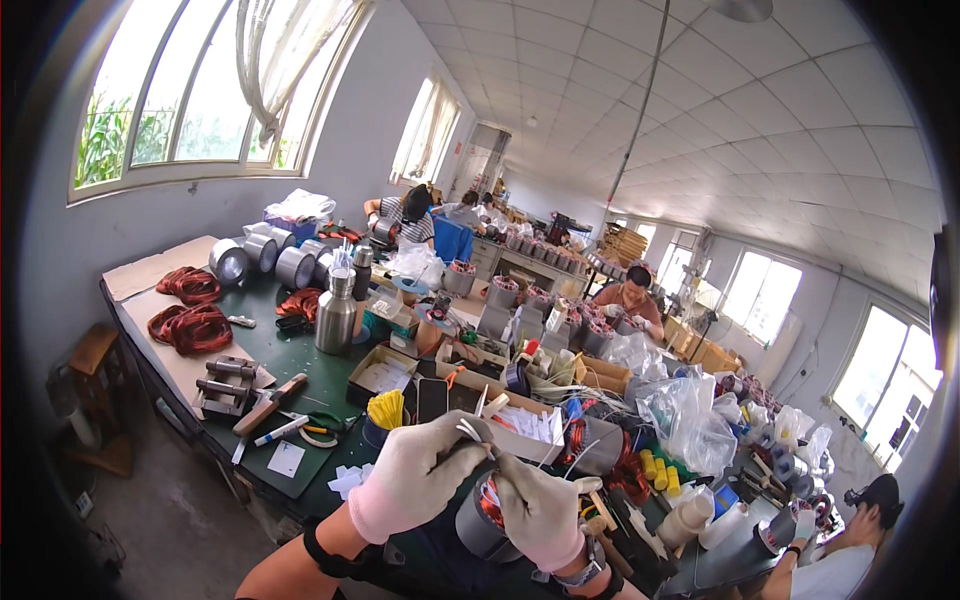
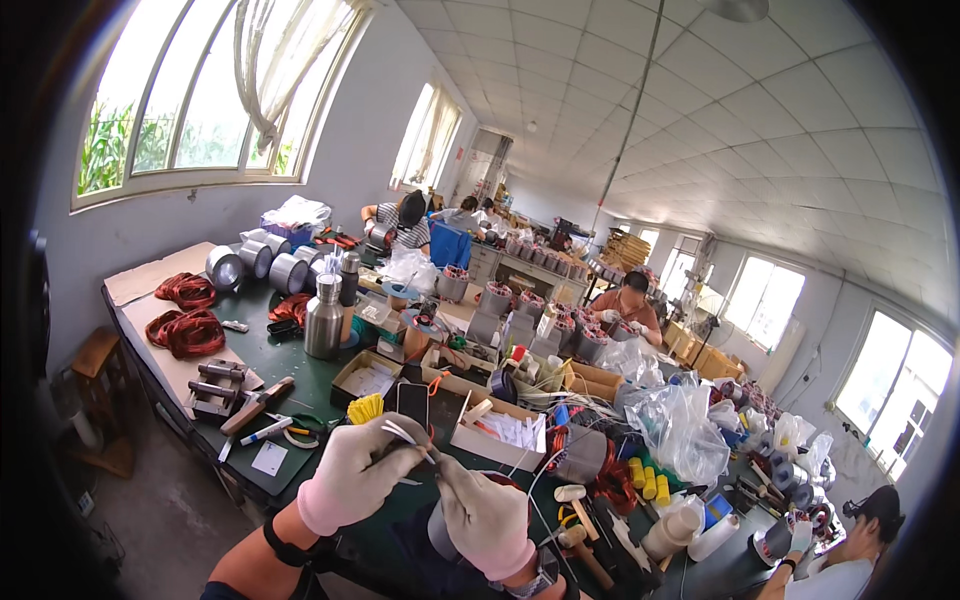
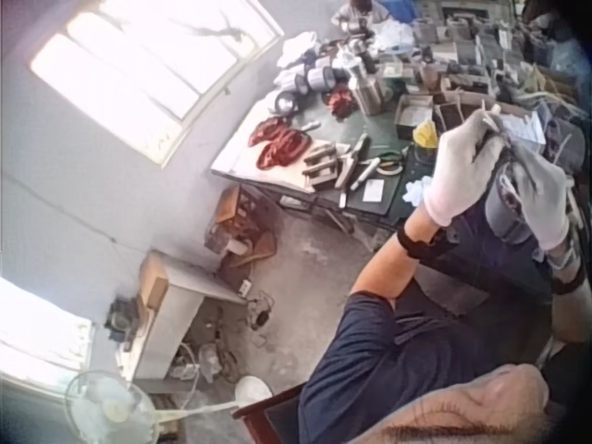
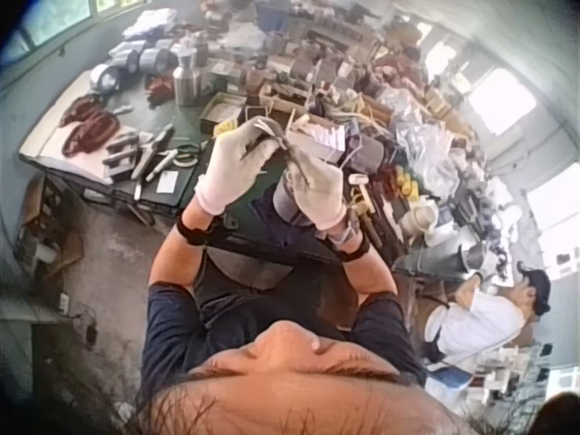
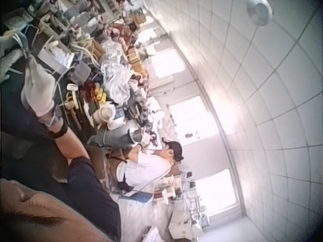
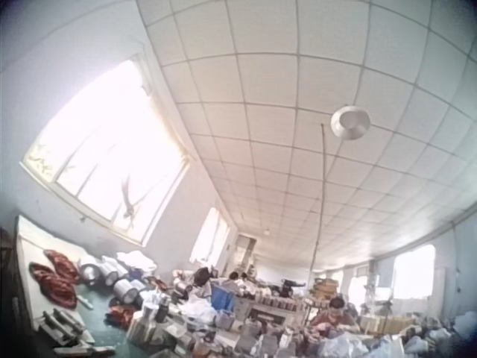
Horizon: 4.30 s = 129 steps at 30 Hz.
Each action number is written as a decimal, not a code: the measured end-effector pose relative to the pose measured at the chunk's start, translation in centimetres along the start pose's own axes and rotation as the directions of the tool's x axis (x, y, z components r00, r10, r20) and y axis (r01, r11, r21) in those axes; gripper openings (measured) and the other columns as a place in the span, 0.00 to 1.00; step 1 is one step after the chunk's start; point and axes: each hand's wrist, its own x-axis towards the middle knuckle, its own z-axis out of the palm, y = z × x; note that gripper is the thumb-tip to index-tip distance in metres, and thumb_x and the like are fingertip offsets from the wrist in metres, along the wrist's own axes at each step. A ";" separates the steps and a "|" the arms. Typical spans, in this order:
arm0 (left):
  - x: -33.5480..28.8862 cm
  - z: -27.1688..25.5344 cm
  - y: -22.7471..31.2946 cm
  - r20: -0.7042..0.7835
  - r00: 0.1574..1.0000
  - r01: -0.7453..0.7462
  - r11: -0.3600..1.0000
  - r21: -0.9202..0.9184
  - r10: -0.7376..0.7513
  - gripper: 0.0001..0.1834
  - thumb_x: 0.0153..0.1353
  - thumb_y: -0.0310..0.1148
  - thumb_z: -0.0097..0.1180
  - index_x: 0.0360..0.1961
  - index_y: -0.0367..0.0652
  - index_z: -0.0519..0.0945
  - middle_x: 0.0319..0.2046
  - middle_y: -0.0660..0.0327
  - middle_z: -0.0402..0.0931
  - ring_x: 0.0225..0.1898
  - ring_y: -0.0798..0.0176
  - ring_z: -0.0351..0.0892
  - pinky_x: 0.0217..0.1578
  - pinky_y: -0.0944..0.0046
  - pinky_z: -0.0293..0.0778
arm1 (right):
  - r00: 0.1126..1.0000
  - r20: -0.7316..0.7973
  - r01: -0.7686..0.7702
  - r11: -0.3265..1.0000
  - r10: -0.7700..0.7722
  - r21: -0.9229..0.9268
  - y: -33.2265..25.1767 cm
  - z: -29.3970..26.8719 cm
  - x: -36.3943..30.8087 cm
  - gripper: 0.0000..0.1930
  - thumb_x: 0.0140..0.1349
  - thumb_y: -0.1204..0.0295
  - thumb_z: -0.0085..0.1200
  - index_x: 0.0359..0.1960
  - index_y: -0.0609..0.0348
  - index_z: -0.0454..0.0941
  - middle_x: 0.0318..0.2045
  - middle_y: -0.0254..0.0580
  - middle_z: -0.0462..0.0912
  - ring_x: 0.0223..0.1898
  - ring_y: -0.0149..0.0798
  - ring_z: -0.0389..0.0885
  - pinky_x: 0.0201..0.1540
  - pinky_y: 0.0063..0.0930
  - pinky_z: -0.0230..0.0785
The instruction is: Winding wires through a motor stator and securing them with tape and scissors.
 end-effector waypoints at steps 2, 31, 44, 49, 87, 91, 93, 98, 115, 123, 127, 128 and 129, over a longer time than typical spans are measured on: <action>0.3 0.6 -0.7 0.035 0.997 0.069 0.995 -0.078 -0.067 0.07 0.70 0.21 0.56 0.45 0.32 0.83 0.33 0.65 0.83 0.34 0.78 0.76 0.37 0.73 0.75 | 0.999 0.032 -0.040 0.999 0.040 0.002 0.3 -0.1 -0.3 0.15 0.65 0.75 0.62 0.54 0.57 0.83 0.29 0.46 0.85 0.28 0.48 0.86 0.31 0.35 0.77; -3.3 4.5 -12.1 0.045 0.998 0.015 0.875 0.484 -0.041 0.06 0.63 0.26 0.61 0.40 0.37 0.84 0.35 0.48 0.85 0.37 0.42 0.85 0.39 0.53 0.80 | 0.840 0.278 -0.518 0.841 0.466 0.157 8.3 0.7 -3.2 0.10 0.64 0.70 0.59 0.43 0.61 0.83 0.37 0.52 0.86 0.41 0.55 0.86 0.47 0.39 0.77; -3.4 5.4 -14.9 0.054 0.917 0.400 0.912 -0.096 -0.396 0.09 0.67 0.22 0.61 0.47 0.33 0.84 0.31 0.64 0.83 0.30 0.75 0.77 0.32 0.70 0.75 | 0.839 0.279 -0.515 0.848 0.468 0.125 7.8 0.2 -2.9 0.08 0.63 0.71 0.60 0.38 0.64 0.83 0.33 0.53 0.86 0.36 0.56 0.86 0.42 0.38 0.77; -3.3 5.7 -16.3 0.091 0.953 0.294 0.955 -0.048 -0.289 0.10 0.67 0.24 0.63 0.47 0.30 0.84 0.31 0.60 0.82 0.30 0.72 0.79 0.33 0.68 0.76 | 0.688 0.397 -0.701 0.698 0.608 0.146 9.4 1.3 -3.8 0.07 0.63 0.73 0.58 0.33 0.64 0.83 0.22 0.41 0.82 0.24 0.27 0.81 0.31 0.26 0.73; -0.6 0.8 -6.7 -0.036 0.955 0.258 0.888 -0.381 -0.293 0.05 0.72 0.21 0.57 0.43 0.29 0.83 0.33 0.62 0.85 0.34 0.72 0.83 0.38 0.69 0.81 | 0.920 0.240 -0.341 0.935 0.310 0.101 2.2 2.1 -2.4 0.21 0.64 0.70 0.64 0.59 0.58 0.80 0.51 0.49 0.87 0.48 0.45 0.88 0.52 0.34 0.79; -0.2 -0.4 -4.9 -0.114 0.946 0.247 0.901 -0.357 -0.304 0.06 0.72 0.22 0.57 0.43 0.29 0.83 0.34 0.59 0.85 0.36 0.70 0.85 0.41 0.68 0.83 | 0.967 0.216 -0.185 0.958 0.137 0.217 3.2 4.6 -2.0 0.19 0.66 0.73 0.62 0.59 0.59 0.81 0.47 0.51 0.87 0.46 0.49 0.88 0.50 0.34 0.79; -0.3 -1.0 -5.1 -0.273 0.929 0.103 0.885 -0.454 -0.249 0.06 0.71 0.23 0.57 0.41 0.30 0.83 0.33 0.57 0.85 0.34 0.64 0.86 0.40 0.65 0.83 | 0.976 0.126 -0.209 0.936 0.180 0.283 2.9 5.1 -1.7 0.14 0.66 0.76 0.62 0.53 0.63 0.85 0.41 0.51 0.89 0.41 0.45 0.90 0.45 0.30 0.80; 0.0 -2.3 -5.7 -0.419 0.891 -0.040 0.890 -0.453 -0.174 0.06 0.71 0.24 0.60 0.43 0.31 0.84 0.35 0.58 0.85 0.35 0.66 0.84 0.41 0.67 0.80 | 0.995 0.068 -0.086 0.982 0.076 0.168 0.9 5.0 -0.1 0.11 0.65 0.77 0.62 0.49 0.62 0.86 0.34 0.49 0.88 0.34 0.47 0.90 0.38 0.31 0.80; -0.8 -1.5 -4.5 -0.374 0.896 0.066 0.905 -0.420 -0.239 0.05 0.70 0.22 0.57 0.42 0.30 0.81 0.32 0.52 0.86 0.30 0.62 0.88 0.34 0.65 0.84 | 1.000 -0.025 0.013 0.997 -0.011 0.074 0.7 5.3 0.2 0.10 0.67 0.74 0.60 0.49 0.56 0.86 0.28 0.44 0.86 0.27 0.46 0.86 0.29 0.35 0.77; -1.4 -1.2 -5.0 -0.315 0.938 0.063 0.964 -0.259 -0.146 0.05 0.70 0.17 0.54 0.43 0.29 0.80 0.36 0.53 0.85 0.34 0.63 0.88 0.40 0.64 0.85 | 0.996 0.017 -0.089 0.991 0.088 0.096 0.0 5.1 0.3 0.10 0.65 0.78 0.62 0.46 0.62 0.87 0.36 0.49 0.90 0.36 0.46 0.91 0.39 0.30 0.81; -1.3 -1.3 -4.7 -0.355 0.922 0.045 0.954 -0.297 -0.154 0.05 0.70 0.17 0.55 0.44 0.29 0.80 0.36 0.52 0.85 0.34 0.62 0.88 0.41 0.64 0.85 | 0.994 0.025 -0.104 0.990 0.102 0.100 0.1 5.0 0.2 0.10 0.65 0.77 0.62 0.46 0.62 0.87 0.36 0.49 0.90 0.36 0.45 0.91 0.39 0.30 0.81; -1.2 -1.4 -4.5 -0.364 0.918 0.033 0.944 -0.329 -0.158 0.04 0.70 0.18 0.56 0.43 0.29 0.81 0.35 0.55 0.86 0.35 0.64 0.88 0.40 0.66 0.84 | 0.994 0.032 -0.106 0.990 0.104 0.097 0.0 4.9 0.2 0.10 0.65 0.78 0.62 0.46 0.62 0.87 0.36 0.49 0.90 0.36 0.45 0.91 0.39 0.30 0.81; -1.2 -1.5 -4.4 -0.374 0.913 0.019 0.933 -0.360 -0.163 0.04 0.70 0.19 0.57 0.42 0.30 0.82 0.35 0.58 0.86 0.35 0.66 0.88 0.40 0.68 0.83 | 0.994 0.040 -0.108 0.990 0.104 0.094 0.0 4.8 0.2 0.10 0.65 0.78 0.62 0.46 0.62 0.87 0.37 0.49 0.90 0.36 0.45 0.91 0.39 0.30 0.81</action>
